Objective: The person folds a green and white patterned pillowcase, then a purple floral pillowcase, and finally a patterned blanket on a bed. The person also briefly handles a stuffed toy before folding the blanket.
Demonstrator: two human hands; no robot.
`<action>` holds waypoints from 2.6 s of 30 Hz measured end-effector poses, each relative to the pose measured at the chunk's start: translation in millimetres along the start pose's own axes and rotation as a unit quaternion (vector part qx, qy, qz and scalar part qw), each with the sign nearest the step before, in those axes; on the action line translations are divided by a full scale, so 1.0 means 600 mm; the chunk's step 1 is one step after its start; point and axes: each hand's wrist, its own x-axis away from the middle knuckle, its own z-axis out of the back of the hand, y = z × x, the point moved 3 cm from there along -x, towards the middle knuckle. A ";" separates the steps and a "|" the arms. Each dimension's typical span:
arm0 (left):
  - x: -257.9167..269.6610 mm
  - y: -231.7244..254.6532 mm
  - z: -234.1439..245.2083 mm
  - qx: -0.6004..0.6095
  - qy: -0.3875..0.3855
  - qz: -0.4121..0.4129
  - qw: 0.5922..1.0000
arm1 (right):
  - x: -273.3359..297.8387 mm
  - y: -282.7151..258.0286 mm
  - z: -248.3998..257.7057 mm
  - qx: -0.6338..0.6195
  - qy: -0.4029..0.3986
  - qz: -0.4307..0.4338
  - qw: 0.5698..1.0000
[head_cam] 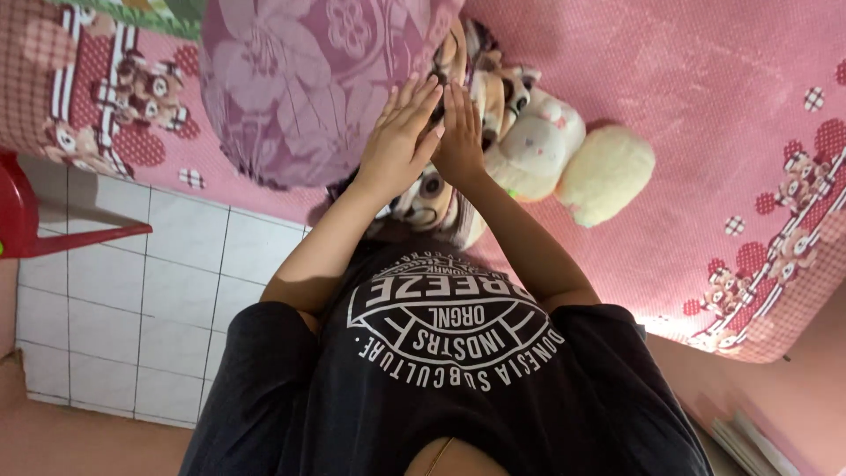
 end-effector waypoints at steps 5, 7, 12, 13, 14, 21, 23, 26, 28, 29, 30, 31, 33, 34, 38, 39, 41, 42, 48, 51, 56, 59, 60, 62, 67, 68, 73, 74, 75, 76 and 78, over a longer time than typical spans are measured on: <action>0.079 -0.008 -0.051 -0.046 0.008 0.001 0.999 | 0.057 0.001 0.006 -0.017 -0.057 -0.030 0.998; 0.109 -0.012 -0.068 -0.068 0.024 0.007 0.997 | 0.070 0.026 -0.020 0.012 -0.046 -0.017 0.999; 0.180 -0.023 -0.099 -0.034 0.031 0.149 0.988 | 0.077 0.072 -0.037 0.104 0.019 -0.045 0.993; 0.189 -0.023 -0.103 -0.034 0.035 0.152 0.987 | 0.073 0.070 -0.039 0.104 0.017 -0.040 0.994; 0.200 -0.028 -0.106 -0.043 0.043 0.202 0.977 | 0.068 0.073 -0.043 0.094 -0.011 -0.068 0.993; 0.282 -0.161 -0.176 -0.027 0.213 0.287 0.934 | 0.055 0.078 -0.105 0.166 -0.063 -0.133 0.975; 0.286 -0.193 -0.179 0.032 0.249 0.327 0.911 | 0.062 0.093 -0.125 0.161 -0.021 -0.112 0.980; 0.274 -0.242 -0.169 0.120 0.286 0.387 0.868 | 0.060 0.100 -0.136 0.164 0.054 -0.094 0.981; 0.262 -0.261 -0.165 0.147 0.287 0.411 0.853 | 0.071 0.097 -0.130 0.170 0.085 -0.099 0.977; 0.252 -0.270 -0.162 0.182 0.264 0.433 0.842 | 0.072 0.091 -0.124 0.156 0.094 -0.108 0.977; 0.240 -0.280 -0.160 0.216 0.241 0.454 0.830 | 0.073 0.086 -0.118 0.141 0.102 -0.116 0.978; 0.232 -0.283 -0.159 0.214 0.237 0.454 0.832 | 0.076 0.083 -0.118 0.140 0.102 -0.121 0.978; 0.212 -0.289 -0.162 0.303 0.228 0.449 0.809 | 0.079 0.079 -0.115 0.170 0.088 -0.131 0.973; 0.212 -0.288 -0.166 0.302 0.225 0.448 0.811 | 0.077 0.063 -0.096 0.169 0.089 -0.134 0.972; 0.203 -0.276 -0.187 0.335 0.203 0.401 0.828 | 0.072 0.065 -0.100 0.207 -0.032 -0.155 0.965; 0.201 -0.273 -0.188 0.319 0.201 0.404 0.833 | 0.069 0.071 -0.113 0.224 0.028 -0.116 0.967; 0.197 -0.282 -0.195 0.341 0.213 0.373 0.836 | 0.066 0.078 -0.120 0.172 0.057 -0.102 0.978; 0.194 -0.285 -0.196 0.362 0.228 0.343 0.836 | 0.065 0.079 -0.122 0.120 0.084 -0.083 0.986; 0.183 -0.265 -0.182 0.366 0.160 0.398 0.826 | 0.064 0.068 -0.109 0.051 0.079 -0.097 0.991; 0.182 -0.292 -0.207 0.356 0.156 0.371 0.844 | 0.072 0.061 -0.094 0.047 0.129 -0.076 0.988; 0.188 -0.331 -0.238 0.306 0.177 0.332 0.874 | 0.089 0.070 -0.100 -0.022 0.136 -0.089 0.986; 0.180 -0.306 -0.225 0.306 0.163 0.298 0.889 | 0.093 0.073 -0.088 -0.068 0.154 -0.101 0.981; 0.177 -0.295 -0.221 0.326 0.166 0.259 0.894 | 0.097 0.076 -0.082 -0.110 0.171 -0.096 0.974; 0.174 -0.260 -0.207 0.313 0.173 0.253 0.899 | 0.106 0.103 -0.103 -0.110 0.208 -0.070 0.969; 0.182 -0.178 -0.235 0.296 0.199 0.251 0.900 | 0.156 0.161 -0.070 -0.125 0.271 -0.033 0.954; 0.182 -0.160 -0.246 0.299 0.191 0.251 0.901 | 0.166 0.172 -0.050 -0.132 0.262 -0.066 0.954; 0.167 -0.070 -0.322 0.296 0.142 0.243 0.913 | 0.229 0.205 0.086 -0.141 0.305 -0.082 0.938; 0.160 -0.057 -0.342 0.292 0.137 0.233 0.918 | 0.244 0.208 0.116 -0.159 0.326 -0.060 0.930; 0.156 -0.043 -0.366 0.287 0.129 0.223 0.922 | 0.263 0.213 0.145 -0.176 0.345 -0.039 0.921; 0.144 -0.012 -0.365 0.288 0.127 0.221 0.923 | 0.274 0.227 0.161 -0.174 0.347 -0.041 0.921; 0.115 0.054 -0.365 0.318 0.088 0.144 0.933 | 0.297 0.260 0.192 -0.169 0.366 -0.112 0.908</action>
